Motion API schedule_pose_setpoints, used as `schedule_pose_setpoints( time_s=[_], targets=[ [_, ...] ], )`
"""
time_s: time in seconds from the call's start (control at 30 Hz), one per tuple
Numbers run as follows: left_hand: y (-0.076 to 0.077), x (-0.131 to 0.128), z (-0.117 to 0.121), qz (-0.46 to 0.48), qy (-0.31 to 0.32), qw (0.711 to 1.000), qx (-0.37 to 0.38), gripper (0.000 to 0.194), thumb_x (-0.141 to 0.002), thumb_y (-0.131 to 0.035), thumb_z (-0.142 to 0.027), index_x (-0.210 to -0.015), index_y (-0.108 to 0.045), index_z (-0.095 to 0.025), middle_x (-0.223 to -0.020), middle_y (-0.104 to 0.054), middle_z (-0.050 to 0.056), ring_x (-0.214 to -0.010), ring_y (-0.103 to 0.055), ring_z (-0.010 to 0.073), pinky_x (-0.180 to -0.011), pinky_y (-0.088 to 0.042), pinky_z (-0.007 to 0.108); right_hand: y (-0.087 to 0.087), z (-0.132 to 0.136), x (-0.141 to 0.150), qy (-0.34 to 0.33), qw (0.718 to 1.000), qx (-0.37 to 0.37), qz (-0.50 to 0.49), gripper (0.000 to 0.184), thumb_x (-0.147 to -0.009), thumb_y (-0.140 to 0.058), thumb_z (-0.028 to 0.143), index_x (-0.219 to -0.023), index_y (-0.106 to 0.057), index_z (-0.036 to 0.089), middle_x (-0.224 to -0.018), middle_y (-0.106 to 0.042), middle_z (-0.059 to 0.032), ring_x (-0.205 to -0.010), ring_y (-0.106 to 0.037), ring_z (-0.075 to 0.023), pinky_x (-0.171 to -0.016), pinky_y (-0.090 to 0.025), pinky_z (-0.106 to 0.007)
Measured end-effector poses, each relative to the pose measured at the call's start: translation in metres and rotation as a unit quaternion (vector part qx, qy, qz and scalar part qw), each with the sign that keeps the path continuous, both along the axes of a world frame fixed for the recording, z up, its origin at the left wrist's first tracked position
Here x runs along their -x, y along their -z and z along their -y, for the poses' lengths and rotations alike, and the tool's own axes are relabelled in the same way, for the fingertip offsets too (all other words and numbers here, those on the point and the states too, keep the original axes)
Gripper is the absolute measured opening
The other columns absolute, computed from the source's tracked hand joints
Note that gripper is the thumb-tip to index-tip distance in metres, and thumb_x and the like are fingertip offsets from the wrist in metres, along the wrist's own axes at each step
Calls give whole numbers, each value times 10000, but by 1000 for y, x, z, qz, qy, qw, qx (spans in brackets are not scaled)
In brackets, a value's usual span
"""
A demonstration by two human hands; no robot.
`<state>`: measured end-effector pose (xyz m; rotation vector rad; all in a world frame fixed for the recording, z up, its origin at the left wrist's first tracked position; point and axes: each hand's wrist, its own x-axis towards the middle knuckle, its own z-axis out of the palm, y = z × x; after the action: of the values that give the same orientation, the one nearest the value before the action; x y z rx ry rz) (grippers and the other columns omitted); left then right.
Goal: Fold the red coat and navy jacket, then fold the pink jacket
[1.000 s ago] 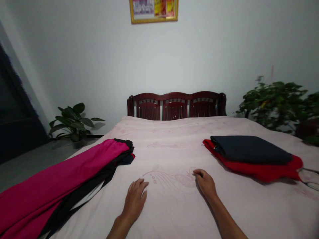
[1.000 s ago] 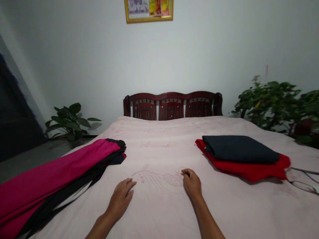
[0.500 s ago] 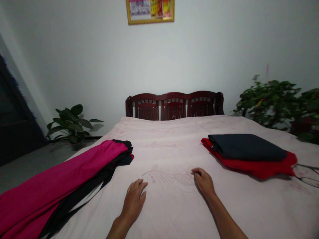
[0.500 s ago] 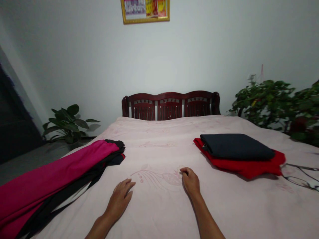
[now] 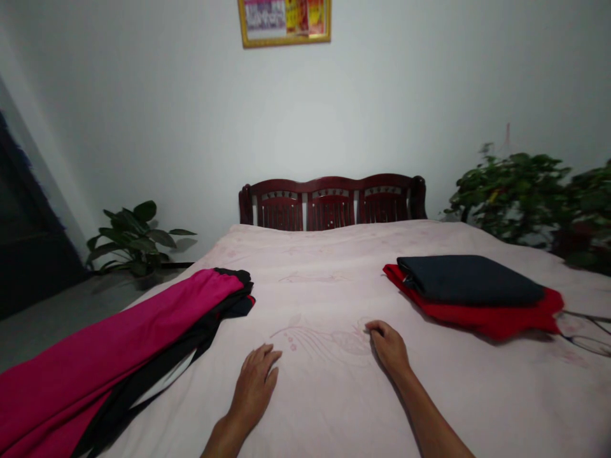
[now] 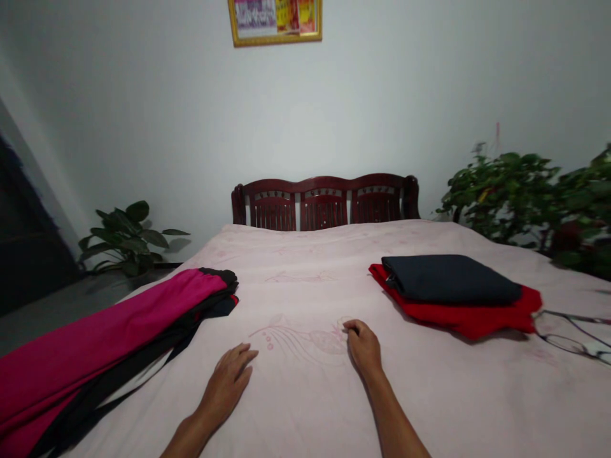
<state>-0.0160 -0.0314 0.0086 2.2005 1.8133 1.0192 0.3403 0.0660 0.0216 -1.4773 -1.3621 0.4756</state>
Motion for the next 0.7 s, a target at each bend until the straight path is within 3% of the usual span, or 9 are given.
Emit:
schedule_pose_setpoints(
  time_s=[0.1,0.2,0.3,0.37,0.47,0.53,0.6,0.7],
  targets=[
    [1,3,-3,45,1,999,-14,389,-896,-469,-210,-1215,-688,-245,-1300,-677,77,-1265,-593,237,-1133,-439,493,0,0,0,-1,1000,8,9,327,-671,-454,357,-821,-707,215,-910,-750,-59,-917,-676,-255,-881,-488,-375],
    [-14,24,-13,68,-28,996,-54,431,-912,-439,-238,-1296,-635,-220,-1356,-641,86,-1329,-542,237,-1144,-432,463,0,-1,-1,-3,1000,15,16,341,-676,-445,359,-840,-705,211,-920,-748,-64,-923,-673,-257,-886,-483,-379],
    [-53,69,-27,22,-88,990,-106,432,-918,-427,-255,-1303,-617,-209,-1367,-626,86,-1369,-495,252,-1174,-383,458,1,-2,-1,-5,1000,18,17,346,-681,-443,362,-855,-702,214,-926,-747,-59,-929,-673,-252,-881,-484,-371],
    [-86,107,-33,-64,-155,979,-112,427,-926,-421,-262,-1304,-610,-195,-1372,-615,95,-1401,-445,274,-1206,-315,475,2,-1,-1,-8,1000,18,17,350,-683,-444,369,-862,-702,213,-932,-747,-60,-935,-675,-252,-884,-485,-370],
    [-129,165,-32,-188,-293,936,-52,497,-956,-447,-313,-1403,-516,-107,-1463,-524,173,-1477,-277,371,-1202,-191,612,1,-2,-2,-11,1000,15,19,361,-688,-443,387,-866,-702,209,-945,-749,-68,-948,-677,-259,-899,-484,-376],
    [-144,202,-27,-223,-357,907,15,606,-940,-510,-445,-1424,-479,-82,-1489,-481,213,-1478,-211,453,-1146,-184,703,1,-2,-2,-12,1000,18,22,367,-692,-442,399,-866,-704,209,-952,-750,-71,-956,-677,-263,-908,-482,-382],
    [-149,234,-21,-223,-403,883,87,771,-884,-536,-621,-1430,-463,-82,-1483,-474,240,-1435,-265,510,-1082,-255,737,1,-3,-3,-13,999,23,27,372,-697,-442,408,-869,-707,212,-959,-751,-70,-961,-677,-266,-911,-481,-387],
    [-146,270,-17,-201,-411,871,178,929,-826,-510,-752,-1452,-421,-71,-1391,-564,244,-1283,-498,474,-1008,-423,629,2,-4,-4,-14,999,24,37,378,-703,-441,416,-876,-710,216,-957,-752,-64,-957,-678,-265,-905,-483,-386]
  ],
)
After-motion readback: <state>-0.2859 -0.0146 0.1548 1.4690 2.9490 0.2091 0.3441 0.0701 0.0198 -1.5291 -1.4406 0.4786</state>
